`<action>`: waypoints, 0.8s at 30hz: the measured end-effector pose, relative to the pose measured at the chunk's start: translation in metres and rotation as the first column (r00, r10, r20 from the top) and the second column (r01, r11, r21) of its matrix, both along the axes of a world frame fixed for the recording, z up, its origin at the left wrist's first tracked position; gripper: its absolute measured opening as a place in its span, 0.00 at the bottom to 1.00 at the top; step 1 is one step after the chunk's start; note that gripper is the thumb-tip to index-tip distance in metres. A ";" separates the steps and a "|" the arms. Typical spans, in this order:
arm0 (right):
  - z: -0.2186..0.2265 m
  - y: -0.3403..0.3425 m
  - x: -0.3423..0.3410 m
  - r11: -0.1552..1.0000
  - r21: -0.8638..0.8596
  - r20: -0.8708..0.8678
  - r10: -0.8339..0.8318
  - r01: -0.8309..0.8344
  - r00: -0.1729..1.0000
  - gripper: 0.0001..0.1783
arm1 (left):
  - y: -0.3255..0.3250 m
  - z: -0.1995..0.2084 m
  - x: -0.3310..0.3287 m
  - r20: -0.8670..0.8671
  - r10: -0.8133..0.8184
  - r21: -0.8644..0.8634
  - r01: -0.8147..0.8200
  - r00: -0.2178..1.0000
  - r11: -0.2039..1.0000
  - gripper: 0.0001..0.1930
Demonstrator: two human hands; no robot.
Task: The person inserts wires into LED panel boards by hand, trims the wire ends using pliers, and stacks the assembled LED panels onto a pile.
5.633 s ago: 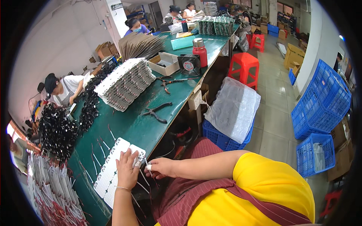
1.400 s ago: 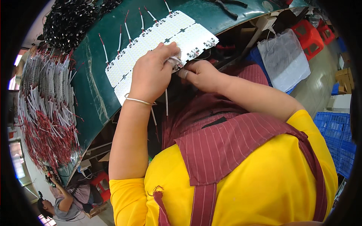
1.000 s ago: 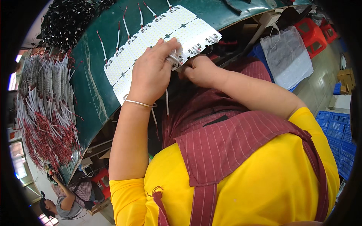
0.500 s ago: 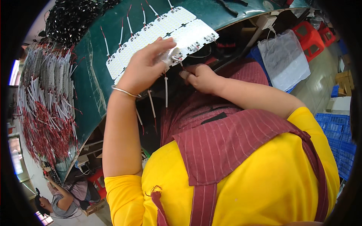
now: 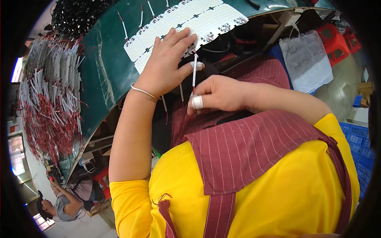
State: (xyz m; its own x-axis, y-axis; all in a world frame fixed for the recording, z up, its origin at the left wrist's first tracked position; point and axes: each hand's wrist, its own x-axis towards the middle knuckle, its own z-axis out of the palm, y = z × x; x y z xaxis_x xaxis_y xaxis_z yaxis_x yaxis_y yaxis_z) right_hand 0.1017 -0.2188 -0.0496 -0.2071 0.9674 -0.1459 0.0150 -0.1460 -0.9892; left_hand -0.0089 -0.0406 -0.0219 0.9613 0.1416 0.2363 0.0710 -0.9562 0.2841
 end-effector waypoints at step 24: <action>-0.053 0.041 0.040 0.923 0.023 0.356 -0.366 0.383 0.860 0.22 | 0.009 0.010 0.012 0.007 -0.005 -0.178 0.006 1.000 0.984 0.21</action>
State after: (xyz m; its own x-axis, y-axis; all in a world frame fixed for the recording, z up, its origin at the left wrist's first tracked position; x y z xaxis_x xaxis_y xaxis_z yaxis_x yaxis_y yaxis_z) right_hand 0.1414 -0.1776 -0.1021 0.2420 0.9519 -0.1878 0.2907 -0.2558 -0.9220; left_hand 0.0030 -0.0321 -0.0124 0.9607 0.1769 0.2141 0.0637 -0.8907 0.4500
